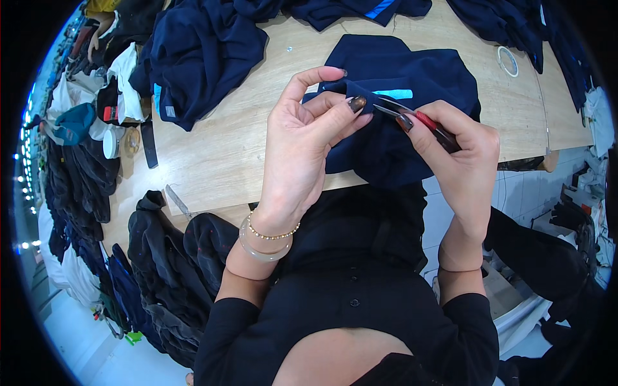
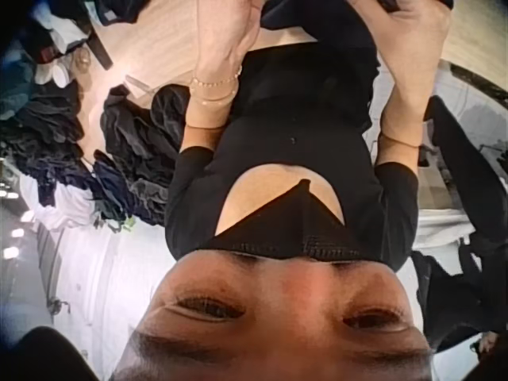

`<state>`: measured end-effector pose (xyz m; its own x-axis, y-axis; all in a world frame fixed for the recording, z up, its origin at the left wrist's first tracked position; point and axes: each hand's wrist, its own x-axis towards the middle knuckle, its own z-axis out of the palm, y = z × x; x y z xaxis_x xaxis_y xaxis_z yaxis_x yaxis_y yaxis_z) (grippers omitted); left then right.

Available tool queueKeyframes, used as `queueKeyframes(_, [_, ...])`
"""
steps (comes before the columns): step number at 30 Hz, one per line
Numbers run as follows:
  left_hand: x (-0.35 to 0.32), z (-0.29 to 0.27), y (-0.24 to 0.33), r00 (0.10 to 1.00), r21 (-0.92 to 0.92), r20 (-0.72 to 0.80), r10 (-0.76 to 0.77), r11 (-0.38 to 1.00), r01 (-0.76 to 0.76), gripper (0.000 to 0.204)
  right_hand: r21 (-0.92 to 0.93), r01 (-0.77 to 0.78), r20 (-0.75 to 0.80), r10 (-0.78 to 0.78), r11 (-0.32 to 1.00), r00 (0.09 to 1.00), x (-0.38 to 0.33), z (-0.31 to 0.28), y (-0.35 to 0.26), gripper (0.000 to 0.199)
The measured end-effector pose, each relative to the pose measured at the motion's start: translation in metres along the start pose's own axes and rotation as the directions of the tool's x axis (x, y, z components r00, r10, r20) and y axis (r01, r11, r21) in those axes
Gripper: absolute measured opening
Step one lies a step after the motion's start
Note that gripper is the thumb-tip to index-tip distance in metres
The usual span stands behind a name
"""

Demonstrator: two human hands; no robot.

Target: The person picks up a garment from the table, checks its waistline and seams, and trims loose threads using thread snips.

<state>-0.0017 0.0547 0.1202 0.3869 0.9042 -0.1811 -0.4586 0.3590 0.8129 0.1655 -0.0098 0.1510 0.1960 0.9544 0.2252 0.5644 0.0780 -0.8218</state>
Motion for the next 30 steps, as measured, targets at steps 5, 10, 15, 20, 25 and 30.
queueKeyframes(5, [0.000,-0.001,-0.001,1.000,-0.009,0.000,-0.004,1.000,0.004,0.033,-0.028,-0.006,-0.006,0.006,1.000,1.000,0.001,0.001,0.004,0.009])
queueKeyframes(10, [0.001,-0.001,-0.001,1.000,-0.019,-0.004,-0.021,1.000,0.021,0.030,-0.036,-0.008,0.009,0.008,0.999,1.000,0.002,0.000,0.002,0.004])
queueKeyframes(15, [0.001,-0.003,-0.001,1.000,-0.025,-0.003,-0.020,0.999,0.020,0.028,-0.018,-0.010,0.024,0.011,1.000,1.000,0.003,0.002,0.008,0.004])
queueKeyframes(20, [0.001,-0.001,0.002,0.999,-0.083,0.029,-0.042,0.996,0.044,0.026,0.187,-0.117,0.064,0.107,0.975,0.992,0.003,0.001,0.011,0.004])
queueKeyframes(25, [0.001,-0.001,0.001,0.998,-0.085,0.035,-0.047,0.995,0.050,0.026,0.331,-0.152,0.089,0.129,0.931,0.988,0.004,0.003,0.012,0.008])
queueKeyframes(30, [0.001,0.000,-0.001,0.998,-0.066,0.050,-0.037,0.997,0.040,0.026,0.600,-0.152,0.077,0.132,0.786,0.988,0.006,0.002,0.017,0.012])
